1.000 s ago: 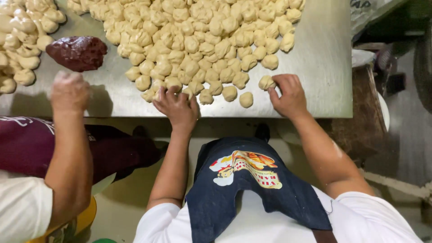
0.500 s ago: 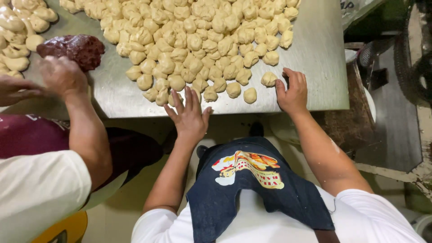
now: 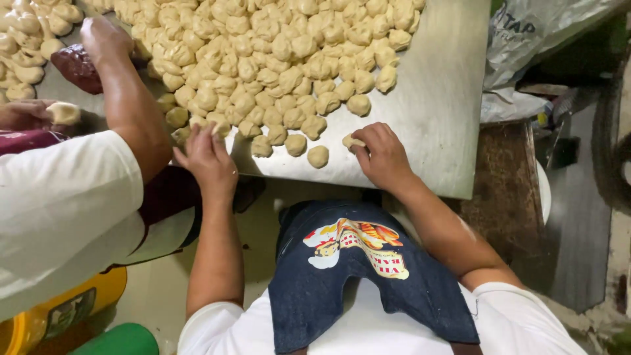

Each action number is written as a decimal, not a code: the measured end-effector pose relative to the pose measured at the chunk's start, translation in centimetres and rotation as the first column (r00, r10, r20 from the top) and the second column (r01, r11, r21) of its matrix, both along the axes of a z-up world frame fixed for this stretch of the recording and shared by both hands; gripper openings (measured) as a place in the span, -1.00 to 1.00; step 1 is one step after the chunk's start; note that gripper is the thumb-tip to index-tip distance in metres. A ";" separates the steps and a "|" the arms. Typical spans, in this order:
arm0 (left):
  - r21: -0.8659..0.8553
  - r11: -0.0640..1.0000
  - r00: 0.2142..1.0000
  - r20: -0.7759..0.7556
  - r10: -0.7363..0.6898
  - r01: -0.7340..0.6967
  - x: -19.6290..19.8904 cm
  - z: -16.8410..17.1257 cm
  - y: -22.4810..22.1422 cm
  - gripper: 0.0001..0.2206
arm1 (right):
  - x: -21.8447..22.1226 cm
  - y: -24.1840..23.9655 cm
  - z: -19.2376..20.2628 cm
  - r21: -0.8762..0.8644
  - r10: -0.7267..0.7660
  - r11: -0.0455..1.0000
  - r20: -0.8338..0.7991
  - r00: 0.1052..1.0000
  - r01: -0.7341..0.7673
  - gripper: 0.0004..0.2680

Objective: Portioning and shaping dough into small balls on a stainless steel bakery table

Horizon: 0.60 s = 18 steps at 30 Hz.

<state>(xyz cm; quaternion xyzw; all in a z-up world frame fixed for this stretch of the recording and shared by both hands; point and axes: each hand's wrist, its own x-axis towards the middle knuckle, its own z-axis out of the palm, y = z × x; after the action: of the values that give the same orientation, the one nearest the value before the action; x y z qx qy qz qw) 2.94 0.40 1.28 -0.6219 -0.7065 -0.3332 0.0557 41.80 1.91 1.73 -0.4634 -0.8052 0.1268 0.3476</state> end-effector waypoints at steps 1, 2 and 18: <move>0.073 0.997 0.997 -0.065 0.039 -0.034 0.8 1.0 -0.2 -0.78 | 0.6 -0.3 1.9 0.052 0.023 0.998 -0.093 0.995 -0.018 -0.84; 0.142 0.988 0.989 -0.127 0.078 -0.060 1.7 2.0 -0.6 -0.74 | 1.3 -0.8 3.9 0.099 0.047 0.995 -0.182 0.982 -0.029 -0.84; 0.004 0.977 0.963 -0.173 0.208 -0.211 2.9 -2.9 -0.8 -0.97 | 13.6 2.9 21.4 0.298 0.110 0.953 -0.188 0.976 -0.050 -0.59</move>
<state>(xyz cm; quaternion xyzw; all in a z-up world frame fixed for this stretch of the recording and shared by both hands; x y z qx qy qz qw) 5.88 -0.40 -1.63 -0.5706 -0.7632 -0.2652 0.1472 55.37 4.86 23.13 -0.3586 -0.7936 0.0673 0.4869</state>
